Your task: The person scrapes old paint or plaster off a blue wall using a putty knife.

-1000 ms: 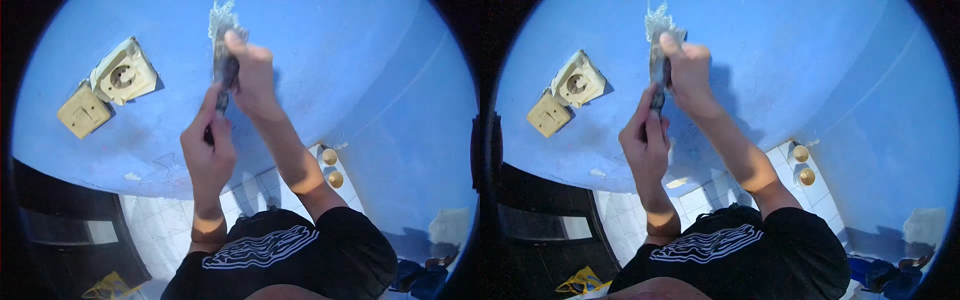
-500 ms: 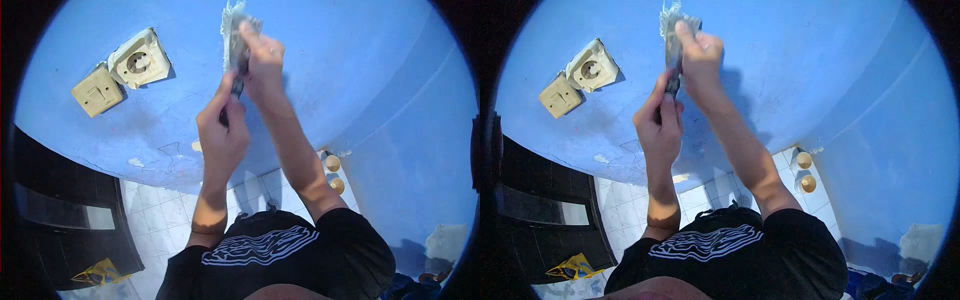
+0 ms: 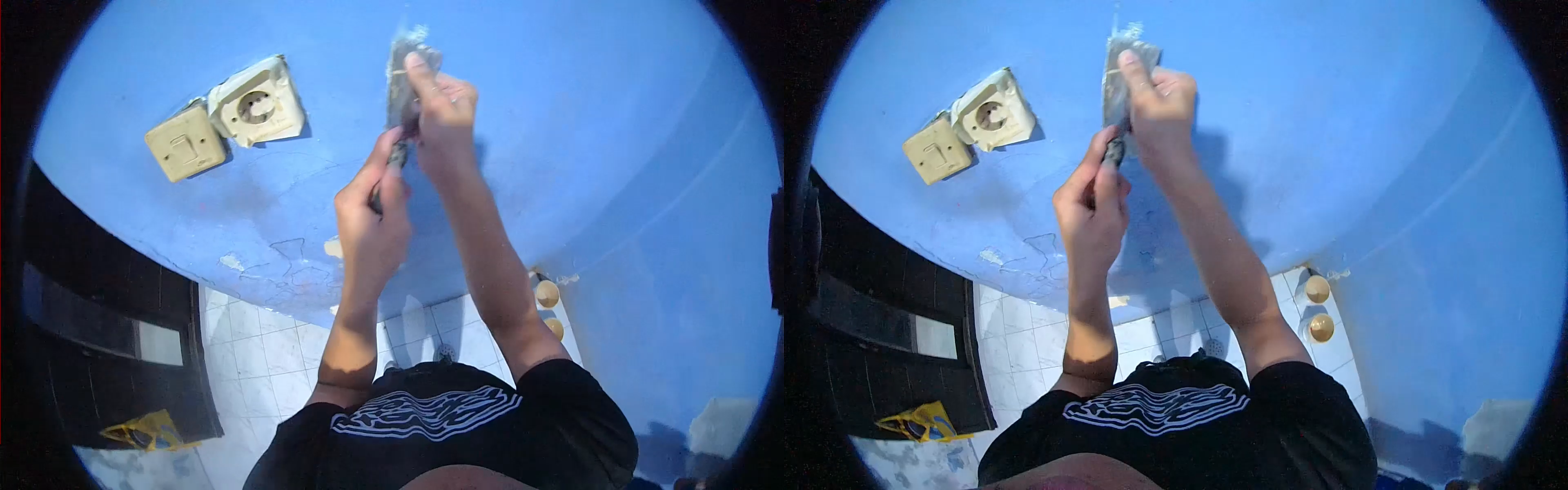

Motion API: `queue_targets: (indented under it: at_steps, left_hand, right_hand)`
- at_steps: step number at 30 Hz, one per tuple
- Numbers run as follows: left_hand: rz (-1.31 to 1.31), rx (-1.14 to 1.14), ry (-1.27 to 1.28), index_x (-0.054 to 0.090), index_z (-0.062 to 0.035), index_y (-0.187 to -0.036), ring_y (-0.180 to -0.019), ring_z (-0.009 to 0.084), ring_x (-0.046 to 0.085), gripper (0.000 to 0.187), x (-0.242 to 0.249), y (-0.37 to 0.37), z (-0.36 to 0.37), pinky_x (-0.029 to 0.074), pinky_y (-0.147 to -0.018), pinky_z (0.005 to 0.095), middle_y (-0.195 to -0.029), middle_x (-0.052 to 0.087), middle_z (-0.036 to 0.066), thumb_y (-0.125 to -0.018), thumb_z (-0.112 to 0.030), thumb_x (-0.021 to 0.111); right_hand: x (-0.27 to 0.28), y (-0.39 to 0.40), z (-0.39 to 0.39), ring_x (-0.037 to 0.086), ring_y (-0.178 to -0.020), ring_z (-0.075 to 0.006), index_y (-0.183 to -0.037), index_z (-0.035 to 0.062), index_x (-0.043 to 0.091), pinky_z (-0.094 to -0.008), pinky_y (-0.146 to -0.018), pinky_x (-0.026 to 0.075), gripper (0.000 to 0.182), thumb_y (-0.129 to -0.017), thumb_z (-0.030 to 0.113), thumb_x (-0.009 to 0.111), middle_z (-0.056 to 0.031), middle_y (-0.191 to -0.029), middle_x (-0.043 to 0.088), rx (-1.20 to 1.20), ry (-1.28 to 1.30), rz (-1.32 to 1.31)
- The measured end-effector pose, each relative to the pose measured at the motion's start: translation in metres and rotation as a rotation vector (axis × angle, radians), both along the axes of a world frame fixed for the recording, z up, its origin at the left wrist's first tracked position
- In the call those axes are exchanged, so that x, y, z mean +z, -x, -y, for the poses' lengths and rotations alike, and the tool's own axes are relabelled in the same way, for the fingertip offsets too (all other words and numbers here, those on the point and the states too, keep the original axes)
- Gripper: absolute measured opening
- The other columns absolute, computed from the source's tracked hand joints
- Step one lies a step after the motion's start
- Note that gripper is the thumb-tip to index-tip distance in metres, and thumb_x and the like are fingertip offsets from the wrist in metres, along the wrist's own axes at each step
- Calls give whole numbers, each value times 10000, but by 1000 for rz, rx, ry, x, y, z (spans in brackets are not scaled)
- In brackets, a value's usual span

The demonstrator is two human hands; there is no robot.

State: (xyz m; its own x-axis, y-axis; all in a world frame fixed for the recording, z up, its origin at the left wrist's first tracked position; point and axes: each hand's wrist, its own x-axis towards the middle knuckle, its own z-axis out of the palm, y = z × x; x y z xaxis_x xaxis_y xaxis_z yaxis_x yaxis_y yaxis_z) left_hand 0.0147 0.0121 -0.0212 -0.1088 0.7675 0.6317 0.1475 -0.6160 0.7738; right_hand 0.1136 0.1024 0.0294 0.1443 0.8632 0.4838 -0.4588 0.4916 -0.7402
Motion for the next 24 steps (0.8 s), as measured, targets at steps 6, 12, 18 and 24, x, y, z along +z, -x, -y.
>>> queue_targets:
  at_steps: [6,12,18,24]
  left_hand:
    - [53,-30,46,582,-19,-1367,-550,5,429,359,-7,-10,18,351,-471,179,-689,522,-30,-1037,-112,473]
    - [75,-51,50,580,3,-1358,-538,12,430,358,9,-20,6,356,-457,186,-684,526,-20,-1041,-118,464]
    - [75,-5,18,557,14,-1373,-549,12,430,375,-5,-27,1,364,-472,184,-692,519,-19,-1031,-81,437]
    - [103,2,30,539,21,-1385,-553,12,425,382,1,-34,17,361,-475,182,-696,506,-22,-1034,-84,432]
  right_hand:
    - [-13,2,7,480,-533,-59,-695,77,609,-243,-471,356,321,-977,228,631,16,-653,564,-5,30,12]
    - [3,-10,-1,504,-582,-62,-746,40,647,-242,-509,384,289,-980,209,632,5,-691,583,8,-15,-19]
    - [-6,-9,-10,431,-535,-45,-658,65,582,-248,-466,317,378,-987,247,627,39,-616,521,-67,-16,73]
    - [0,-8,-1,361,-489,-32,-555,103,514,-257,-422,246,473,-985,258,635,64,-541,458,-52,7,56]
